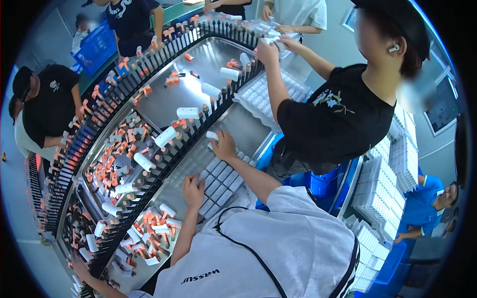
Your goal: The person assembles components by fitting white casings onto orange parts by hand, places the assembled items into slots on plastic trays, and stacks the trays.
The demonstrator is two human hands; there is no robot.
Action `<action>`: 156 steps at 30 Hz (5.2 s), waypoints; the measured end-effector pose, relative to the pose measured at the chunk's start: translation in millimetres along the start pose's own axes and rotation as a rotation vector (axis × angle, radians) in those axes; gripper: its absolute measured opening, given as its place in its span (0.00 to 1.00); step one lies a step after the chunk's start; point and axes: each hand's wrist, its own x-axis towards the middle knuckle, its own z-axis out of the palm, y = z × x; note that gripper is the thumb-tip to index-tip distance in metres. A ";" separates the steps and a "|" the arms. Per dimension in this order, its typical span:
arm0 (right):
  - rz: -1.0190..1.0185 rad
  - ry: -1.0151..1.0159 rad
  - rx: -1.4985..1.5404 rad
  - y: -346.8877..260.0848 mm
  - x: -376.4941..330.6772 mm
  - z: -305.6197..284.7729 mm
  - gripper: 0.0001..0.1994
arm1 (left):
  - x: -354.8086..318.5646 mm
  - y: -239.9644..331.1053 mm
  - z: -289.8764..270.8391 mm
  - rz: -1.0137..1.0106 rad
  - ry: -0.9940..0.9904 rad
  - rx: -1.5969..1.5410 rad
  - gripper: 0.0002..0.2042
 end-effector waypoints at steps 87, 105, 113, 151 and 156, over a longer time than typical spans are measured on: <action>0.079 -0.150 0.252 68.5 55.6 -8.9 0.15 | 52.6 47.4 32.5 -0.389 0.027 -0.027 0.18; 0.072 -0.172 0.293 146.4 65.9 37.7 0.18 | 77.7 67.7 97.9 -0.201 -0.011 0.134 0.19; 0.058 -0.216 0.298 173.7 83.1 43.2 0.18 | 95.6 84.7 120.8 -0.192 -0.048 0.198 0.17; 0.071 -0.223 0.292 207.7 120.3 49.0 0.18 | 128.4 92.4 158.2 -0.205 -0.038 0.166 0.17; 0.089 -0.240 0.305 204.0 124.8 46.9 0.19 | 131.0 91.5 159.9 -0.193 -0.040 0.184 0.17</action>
